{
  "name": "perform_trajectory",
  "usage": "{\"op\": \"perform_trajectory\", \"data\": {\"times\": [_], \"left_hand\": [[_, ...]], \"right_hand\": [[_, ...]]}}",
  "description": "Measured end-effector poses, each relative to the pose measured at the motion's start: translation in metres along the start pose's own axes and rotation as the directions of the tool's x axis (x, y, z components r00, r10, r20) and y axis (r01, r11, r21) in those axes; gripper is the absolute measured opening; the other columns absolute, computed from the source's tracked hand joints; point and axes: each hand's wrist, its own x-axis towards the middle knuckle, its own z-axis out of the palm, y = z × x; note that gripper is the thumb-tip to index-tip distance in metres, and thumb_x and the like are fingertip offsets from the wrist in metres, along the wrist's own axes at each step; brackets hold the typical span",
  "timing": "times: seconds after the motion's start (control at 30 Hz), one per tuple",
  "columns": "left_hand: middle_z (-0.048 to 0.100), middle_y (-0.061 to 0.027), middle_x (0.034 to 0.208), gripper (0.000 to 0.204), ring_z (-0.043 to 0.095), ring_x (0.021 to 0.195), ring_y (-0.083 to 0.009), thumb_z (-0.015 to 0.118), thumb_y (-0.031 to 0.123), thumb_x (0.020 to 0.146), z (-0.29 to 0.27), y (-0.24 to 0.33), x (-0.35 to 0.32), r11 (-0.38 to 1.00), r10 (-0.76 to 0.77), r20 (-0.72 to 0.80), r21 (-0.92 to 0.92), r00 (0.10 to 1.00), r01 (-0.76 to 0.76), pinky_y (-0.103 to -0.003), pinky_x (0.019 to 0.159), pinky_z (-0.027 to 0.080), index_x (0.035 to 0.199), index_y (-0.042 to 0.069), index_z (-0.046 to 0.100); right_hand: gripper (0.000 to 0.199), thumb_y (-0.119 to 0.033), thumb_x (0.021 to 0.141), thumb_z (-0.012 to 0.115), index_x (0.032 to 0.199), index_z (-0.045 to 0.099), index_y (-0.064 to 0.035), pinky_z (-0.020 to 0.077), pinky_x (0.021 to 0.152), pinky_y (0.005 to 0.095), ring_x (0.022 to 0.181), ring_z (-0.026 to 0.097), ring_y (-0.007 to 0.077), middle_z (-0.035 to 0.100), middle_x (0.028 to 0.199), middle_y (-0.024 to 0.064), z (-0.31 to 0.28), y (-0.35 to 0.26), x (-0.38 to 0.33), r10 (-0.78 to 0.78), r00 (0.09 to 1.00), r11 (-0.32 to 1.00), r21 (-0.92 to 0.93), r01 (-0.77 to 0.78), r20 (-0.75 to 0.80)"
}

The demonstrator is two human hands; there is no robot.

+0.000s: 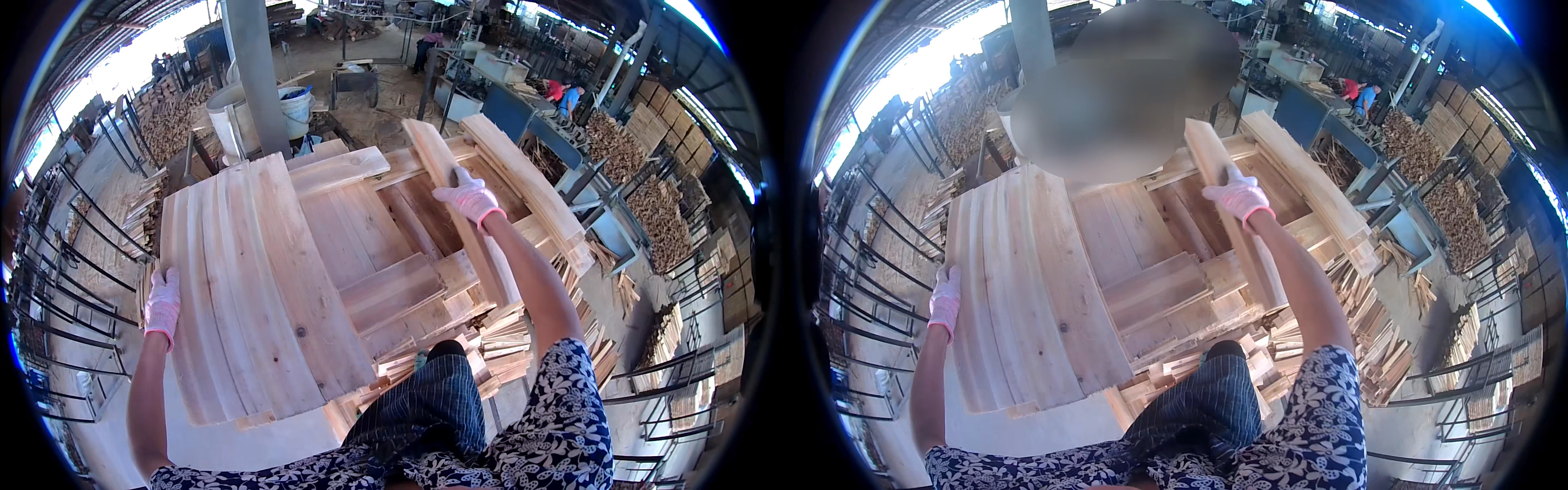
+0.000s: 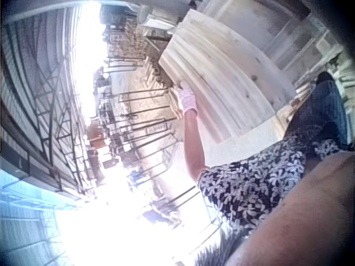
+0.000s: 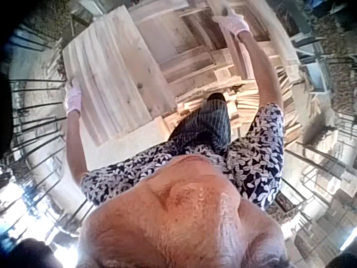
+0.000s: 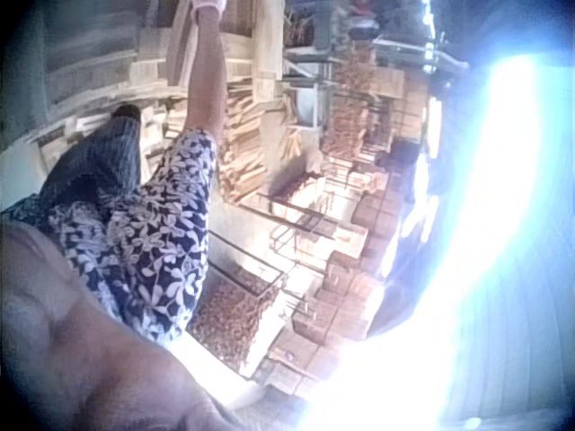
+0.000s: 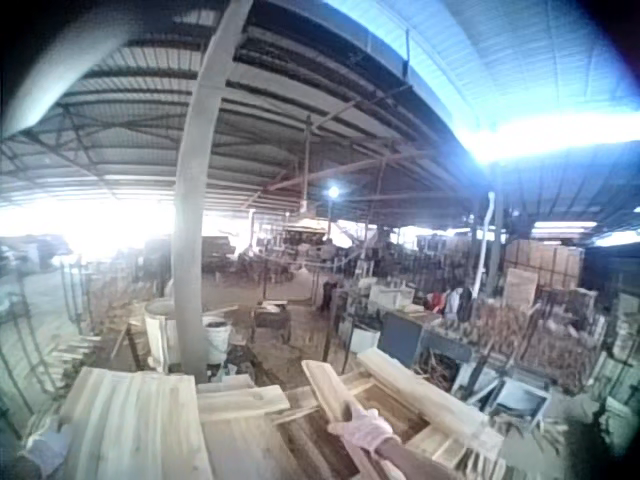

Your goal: The person repeatedly picks up wooden planks from a large pile and stacks them onto a growing stack. The person uses both hands to lift and place the planks, occasionally adjusting their position to align them.

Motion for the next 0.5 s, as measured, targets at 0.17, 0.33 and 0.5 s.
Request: {"op": "perform_trajectory", "data": {"times": [0.17, 0.33, 0.5], "left_hand": [[0.058, -0.0196, 0.123, 0.043, 0.059, 0.116, -0.0394, 0.046, 0.019, 0.099, -0.010, -0.022, -0.008, 0.799, 0.474, -0.019, 0.429, 0.880, -0.421, -0.044, 0.100, 0.047, 0.139, 0.003, 0.050], [0.061, -0.0264, 0.121, 0.045, 0.061, 0.112, -0.0473, 0.046, 0.030, 0.099, 0.014, 0.012, -0.020, 0.899, 0.329, 0.000, 0.305, 0.944, -0.314, -0.050, 0.099, 0.047, 0.136, 0.005, 0.049], [0.058, -0.0341, 0.132, 0.067, 0.054, 0.126, -0.0489, 0.042, 0.059, 0.095, 0.012, 0.038, -0.019, 1.000, 0.016, -0.042, 0.009, 0.999, -0.016, -0.049, 0.108, 0.042, 0.133, 0.004, 0.050]], "right_hand": [[0.102, -0.064, 0.080, 0.067, 0.158, 0.032, -0.0094, 0.0421, 0.111, 0.0448, 0.135, 0.050, 0.0437, 0.048, 0.147, 0.0310, 0.013, -0.094, -0.066, -0.222, 0.971, 0.974, -0.034, 0.226, 0.092], [0.099, -0.071, 0.084, 0.059, 0.154, 0.036, -0.0045, 0.0440, 0.109, 0.0479, 0.134, 0.052, 0.0427, 0.049, 0.145, 0.0320, 0.098, -0.112, -0.040, -0.187, 0.979, 0.956, -0.216, 0.199, 0.076], [0.065, -0.067, 0.097, 0.040, 0.134, 0.051, -0.0153, 0.0427, 0.107, 0.0525, 0.124, 0.056, 0.0483, 0.058, 0.133, 0.0303, 0.116, -0.124, -0.027, -0.323, 0.945, 0.917, -0.228, 0.326, 0.052]]}}
